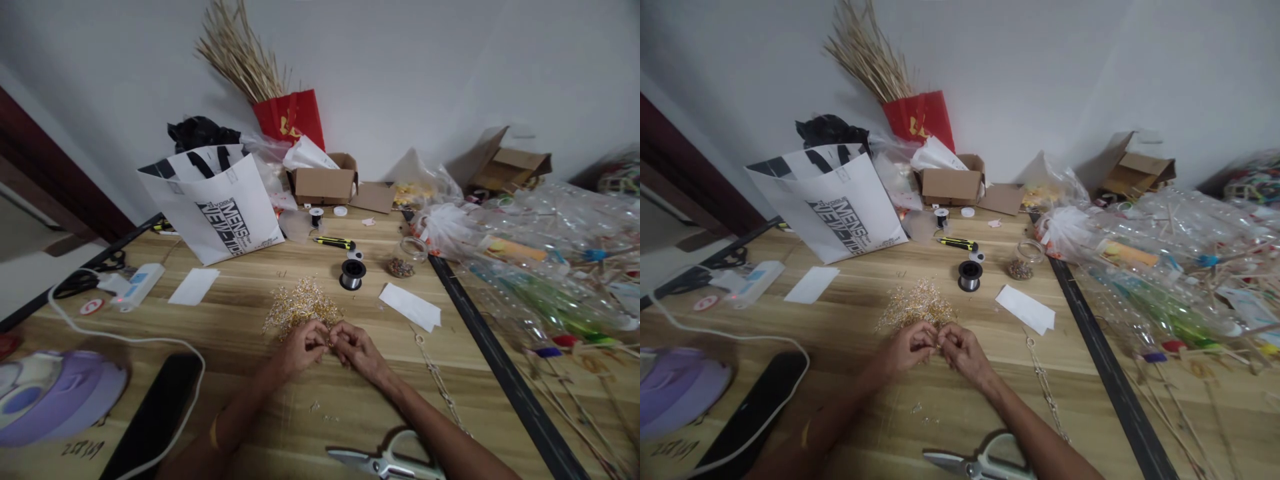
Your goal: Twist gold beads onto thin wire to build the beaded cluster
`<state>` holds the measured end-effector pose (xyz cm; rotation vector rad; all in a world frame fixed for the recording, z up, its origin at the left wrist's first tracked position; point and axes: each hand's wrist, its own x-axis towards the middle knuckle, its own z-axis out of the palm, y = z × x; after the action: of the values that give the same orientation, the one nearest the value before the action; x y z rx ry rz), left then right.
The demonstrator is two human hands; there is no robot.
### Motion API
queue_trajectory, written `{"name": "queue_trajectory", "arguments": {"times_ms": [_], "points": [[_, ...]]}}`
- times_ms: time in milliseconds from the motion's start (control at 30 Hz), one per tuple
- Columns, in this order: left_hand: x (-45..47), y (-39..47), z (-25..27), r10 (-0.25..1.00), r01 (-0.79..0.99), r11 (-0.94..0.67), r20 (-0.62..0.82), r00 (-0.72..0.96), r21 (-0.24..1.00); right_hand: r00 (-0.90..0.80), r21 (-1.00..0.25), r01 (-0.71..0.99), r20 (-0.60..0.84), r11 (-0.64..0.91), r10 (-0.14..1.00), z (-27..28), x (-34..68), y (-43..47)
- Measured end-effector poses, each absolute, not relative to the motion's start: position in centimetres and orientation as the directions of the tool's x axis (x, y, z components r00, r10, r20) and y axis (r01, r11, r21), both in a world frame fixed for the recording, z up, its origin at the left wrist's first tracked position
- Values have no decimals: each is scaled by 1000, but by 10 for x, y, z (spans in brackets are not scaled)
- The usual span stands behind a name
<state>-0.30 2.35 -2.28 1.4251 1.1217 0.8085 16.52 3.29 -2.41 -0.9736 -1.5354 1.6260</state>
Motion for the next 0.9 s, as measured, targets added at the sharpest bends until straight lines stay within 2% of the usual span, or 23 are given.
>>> {"name": "queue_trajectory", "arguments": {"times_ms": [267,600,733,900], "points": [[-5,24,-31,930,309,34,-143,338,950,-469,-999,31,-43,-33,882,-24,165,32],[-7,23,-21,915,316,9,-136,380,949,-477,-999,39,-29,-12,878,-25,165,32],[-6,23,-19,914,376,-27,-130,385,926,-480,-996,71,9,50,877,-25,166,31],[-4,22,-25,927,489,-163,-37,373,857,-480,-976,137,83,168,873,-29,167,30]]}}
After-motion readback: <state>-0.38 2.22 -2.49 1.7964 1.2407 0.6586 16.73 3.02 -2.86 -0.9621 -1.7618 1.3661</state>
